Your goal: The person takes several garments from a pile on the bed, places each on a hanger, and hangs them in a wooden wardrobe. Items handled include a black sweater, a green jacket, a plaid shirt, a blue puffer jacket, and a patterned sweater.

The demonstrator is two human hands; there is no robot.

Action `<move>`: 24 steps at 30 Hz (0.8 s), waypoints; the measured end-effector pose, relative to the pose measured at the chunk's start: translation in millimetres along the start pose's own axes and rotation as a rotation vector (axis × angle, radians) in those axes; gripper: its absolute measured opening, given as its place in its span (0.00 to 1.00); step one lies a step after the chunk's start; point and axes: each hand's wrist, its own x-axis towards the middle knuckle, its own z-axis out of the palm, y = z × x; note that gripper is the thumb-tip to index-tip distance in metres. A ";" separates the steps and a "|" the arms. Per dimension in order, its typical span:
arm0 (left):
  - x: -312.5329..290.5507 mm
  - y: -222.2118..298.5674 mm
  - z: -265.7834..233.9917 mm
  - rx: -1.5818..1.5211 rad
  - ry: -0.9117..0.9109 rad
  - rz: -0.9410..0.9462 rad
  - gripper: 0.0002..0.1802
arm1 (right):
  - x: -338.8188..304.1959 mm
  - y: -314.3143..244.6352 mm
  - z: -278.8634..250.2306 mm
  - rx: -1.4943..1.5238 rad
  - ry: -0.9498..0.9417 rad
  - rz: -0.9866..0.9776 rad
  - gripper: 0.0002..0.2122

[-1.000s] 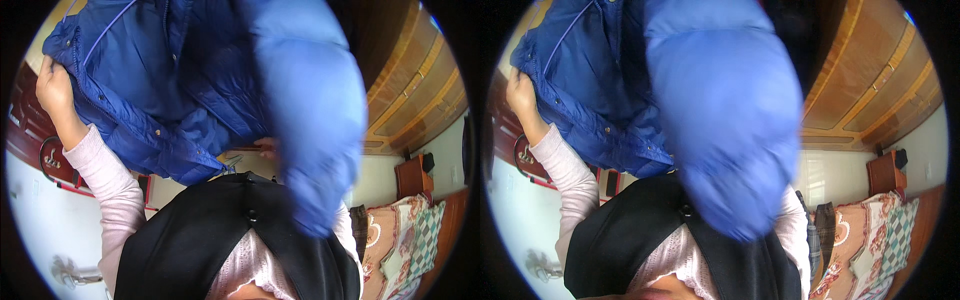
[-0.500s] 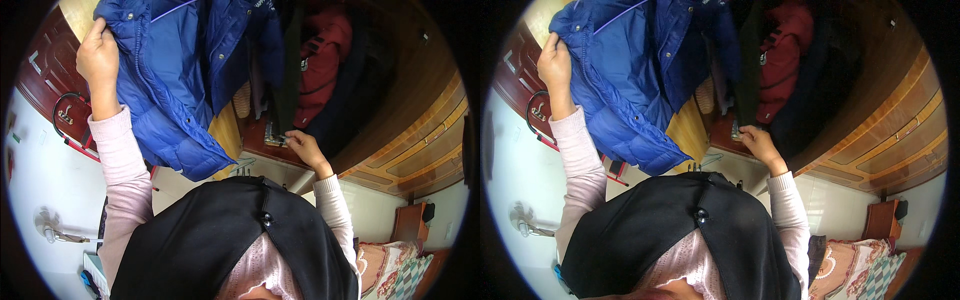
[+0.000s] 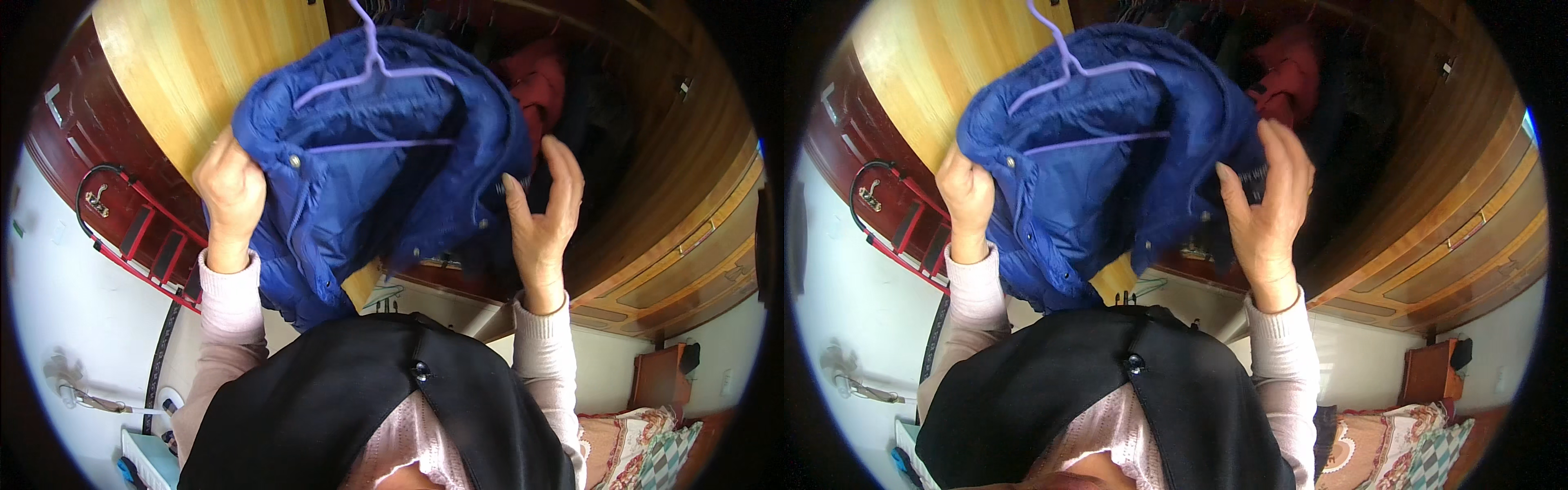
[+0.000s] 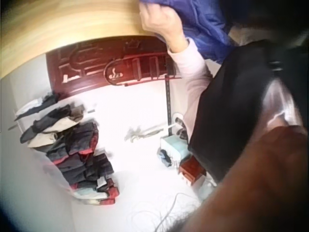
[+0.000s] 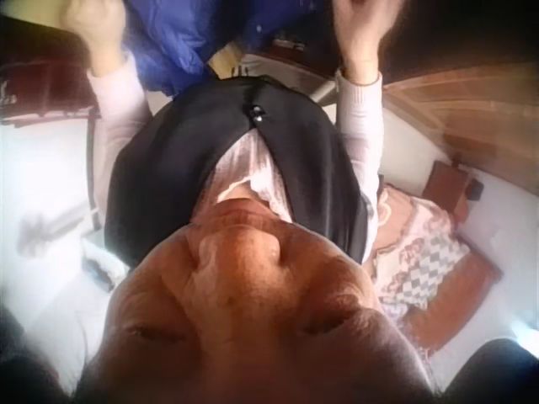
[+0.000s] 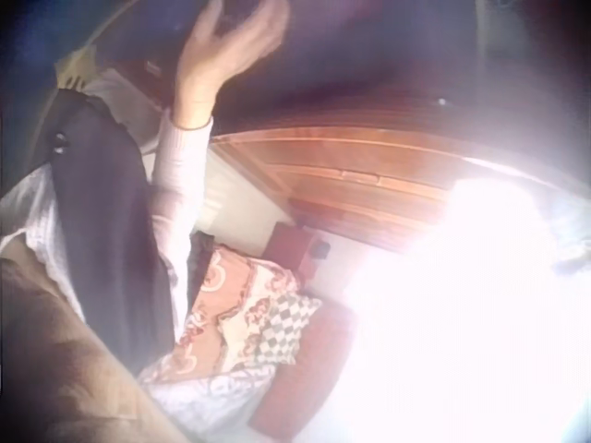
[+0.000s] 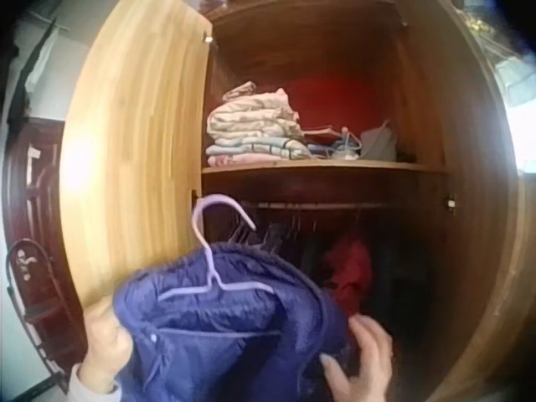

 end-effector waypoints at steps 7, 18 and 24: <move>-36.6 22.4 28.6 -0.127 -0.106 0.124 0.08 | 13.1 -6.3 -10.0 0.101 -0.563 0.078 0.19; -85.0 -22.8 53.2 -0.566 -0.338 -0.651 0.35 | -34.9 40.2 -0.9 0.061 -0.141 0.559 0.10; -112.8 -38.0 45.6 -0.859 -0.324 -1.115 0.11 | -37.6 76.6 15.7 0.055 -0.058 0.609 0.13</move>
